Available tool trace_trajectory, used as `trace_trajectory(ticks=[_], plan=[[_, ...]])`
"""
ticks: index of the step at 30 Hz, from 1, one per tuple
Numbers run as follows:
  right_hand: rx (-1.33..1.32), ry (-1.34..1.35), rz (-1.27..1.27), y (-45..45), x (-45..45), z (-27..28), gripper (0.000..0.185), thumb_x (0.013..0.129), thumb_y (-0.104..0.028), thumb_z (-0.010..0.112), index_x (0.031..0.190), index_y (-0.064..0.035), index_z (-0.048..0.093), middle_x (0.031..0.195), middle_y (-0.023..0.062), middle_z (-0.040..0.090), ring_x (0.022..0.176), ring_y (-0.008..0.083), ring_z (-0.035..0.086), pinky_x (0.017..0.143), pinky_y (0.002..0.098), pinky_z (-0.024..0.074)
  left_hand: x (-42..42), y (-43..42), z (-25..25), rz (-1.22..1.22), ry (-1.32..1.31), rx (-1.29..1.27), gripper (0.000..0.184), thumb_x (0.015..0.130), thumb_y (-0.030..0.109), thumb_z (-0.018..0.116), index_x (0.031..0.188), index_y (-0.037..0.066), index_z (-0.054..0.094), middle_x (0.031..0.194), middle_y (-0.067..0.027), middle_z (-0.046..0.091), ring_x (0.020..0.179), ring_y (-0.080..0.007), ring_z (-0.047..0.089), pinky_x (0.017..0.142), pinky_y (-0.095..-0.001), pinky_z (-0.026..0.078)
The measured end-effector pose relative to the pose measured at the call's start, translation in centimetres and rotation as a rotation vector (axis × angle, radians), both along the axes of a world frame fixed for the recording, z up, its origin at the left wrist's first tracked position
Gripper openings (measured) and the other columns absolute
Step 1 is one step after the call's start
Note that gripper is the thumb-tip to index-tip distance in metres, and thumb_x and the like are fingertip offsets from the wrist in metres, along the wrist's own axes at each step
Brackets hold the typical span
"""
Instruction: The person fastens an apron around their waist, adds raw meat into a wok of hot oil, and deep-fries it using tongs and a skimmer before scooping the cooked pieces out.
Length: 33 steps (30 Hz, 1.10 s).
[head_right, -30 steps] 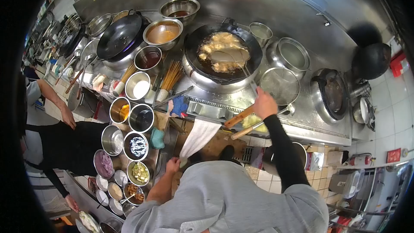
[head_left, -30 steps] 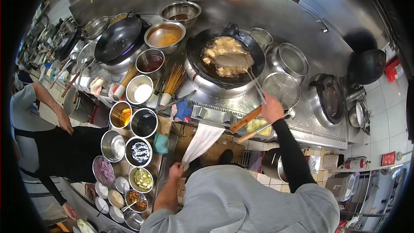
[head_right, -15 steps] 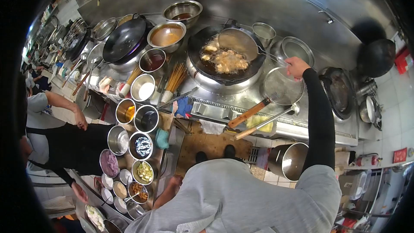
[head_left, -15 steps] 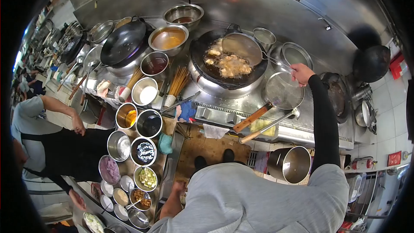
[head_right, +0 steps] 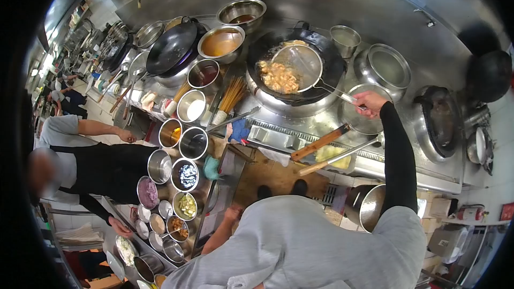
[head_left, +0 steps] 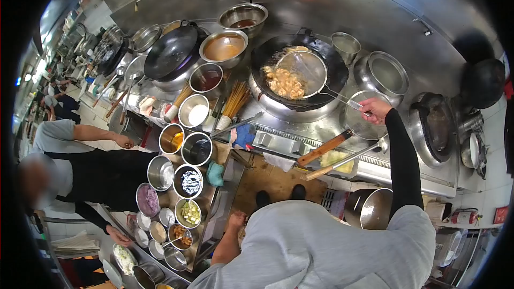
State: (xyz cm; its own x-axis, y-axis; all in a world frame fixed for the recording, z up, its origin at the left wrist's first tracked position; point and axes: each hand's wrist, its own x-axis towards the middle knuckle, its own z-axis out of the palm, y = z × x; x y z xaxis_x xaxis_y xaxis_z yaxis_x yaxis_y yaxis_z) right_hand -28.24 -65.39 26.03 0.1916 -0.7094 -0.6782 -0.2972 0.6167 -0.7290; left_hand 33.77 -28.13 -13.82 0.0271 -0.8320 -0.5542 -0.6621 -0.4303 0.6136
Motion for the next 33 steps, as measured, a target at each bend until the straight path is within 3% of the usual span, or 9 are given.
trace_trajectory(ticks=[3,7,10,13,16,22,28,31,33], plan=[[-0.026,-0.051,-0.010,-0.3,1.1,-2.0,0.019,0.097,-0.012,0.056,0.115,-0.0061,0.057,0.065,0.0019,0.054,0.037,0.0043,0.036,0.030,0.0225,0.0246,-0.9,0.7,1.4,0.117,-0.177,0.319,0.025,0.093,0.029,0.060,0.103,0.010,0.073,0.089,-0.0109,0.072,0.079,-0.0266,0.070,0.070,-0.0354,0.055],[-0.048,-0.100,-0.089,0.4,3.6,-1.9,0.013,0.096,-0.009,0.056,0.107,-0.0026,0.057,0.065,0.0037,0.056,0.038,0.0058,0.038,0.030,0.0264,0.0274,-0.8,1.7,2.5,0.145,0.003,0.333,0.025,0.092,0.029,0.060,0.106,0.013,0.074,0.089,-0.0103,0.073,0.081,-0.0241,0.071,0.072,-0.0374,0.056],[-0.090,-0.079,-0.097,0.3,4.6,-2.6,0.014,0.096,-0.009,0.055,0.109,-0.0026,0.057,0.064,0.0037,0.056,0.037,0.0066,0.038,0.030,0.0265,0.0275,-0.7,1.6,1.4,-0.188,-0.206,0.207,0.024,0.093,0.028,0.059,0.105,0.012,0.074,0.090,-0.0104,0.074,0.077,-0.0235,0.070,0.070,-0.0379,0.055],[-0.102,-0.031,-0.072,-0.3,4.5,-4.2,0.025,0.096,-0.011,0.056,0.121,-0.0051,0.055,0.065,0.0014,0.055,0.038,0.0056,0.038,0.030,0.0244,0.0274,-0.8,1.0,1.0,0.005,-0.093,0.143,0.026,0.095,0.028,0.057,0.108,0.012,0.073,0.094,-0.0110,0.074,0.080,-0.0231,0.071,0.072,-0.0368,0.056],[-0.107,-0.035,-0.114,-0.5,4.9,-5.2,0.038,0.096,-0.011,0.056,0.134,-0.0044,0.051,0.065,0.0015,0.054,0.038,0.0059,0.038,0.030,0.0250,0.0279,-0.6,0.1,1.0,-0.167,-0.172,0.066,0.030,0.094,0.033,0.057,0.109,0.012,0.073,0.096,-0.0130,0.074,0.084,-0.0241,0.072,0.076,-0.0365,0.056],[-0.129,-0.063,-0.043,2.0,7.1,-2.4,0.058,0.095,-0.007,0.051,0.152,-0.0090,0.037,0.065,0.0027,0.052,0.039,0.0079,0.035,0.032,0.0253,0.0251,-0.7,-1.4,-2.0,0.254,0.024,0.233,0.037,0.089,0.038,0.062,0.108,0.008,0.074,0.100,-0.0151,0.074,0.090,-0.0263,0.073,0.082,-0.0388,0.056],[-0.059,-0.159,-0.094,1.8,7.4,-2.7,0.058,0.096,-0.007,0.052,0.152,-0.0082,0.035,0.065,0.0012,0.052,0.039,0.0074,0.035,0.032,0.0249,0.0263,-0.9,-2.0,1.8,0.075,-0.077,0.063,0.034,0.086,0.036,0.060,0.100,0.010,0.076,0.092,-0.0134,0.075,0.088,-0.0296,0.071,0.079,-0.0389,0.056],[-0.032,-0.242,-0.134,2.0,8.4,-3.7,0.062,0.097,-0.007,0.053,0.155,-0.0090,0.031,0.064,0.0009,0.052,0.039,0.0071,0.035,0.031,0.0245,0.0251,0.8,-2.9,-3.1,-0.261,-0.152,0.146,0.038,0.087,0.040,0.060,0.105,0.012,0.077,0.100,-0.0132,0.075,0.096,-0.0298,0.071,0.087,-0.0381,0.055],[0.002,-0.304,-0.103,1.8,7.4,-3.1,0.064,0.097,-0.007,0.053,0.156,-0.0090,0.028,0.064,0.0006,0.052,0.039,0.0071,0.035,0.032,0.0250,0.0258,0.5,-2.8,-0.8,-0.152,-0.121,0.074,0.036,0.088,0.038,0.056,0.107,0.015,0.076,0.109,-0.0130,0.073,0.105,-0.0319,0.067,0.092,-0.0400,0.053]])
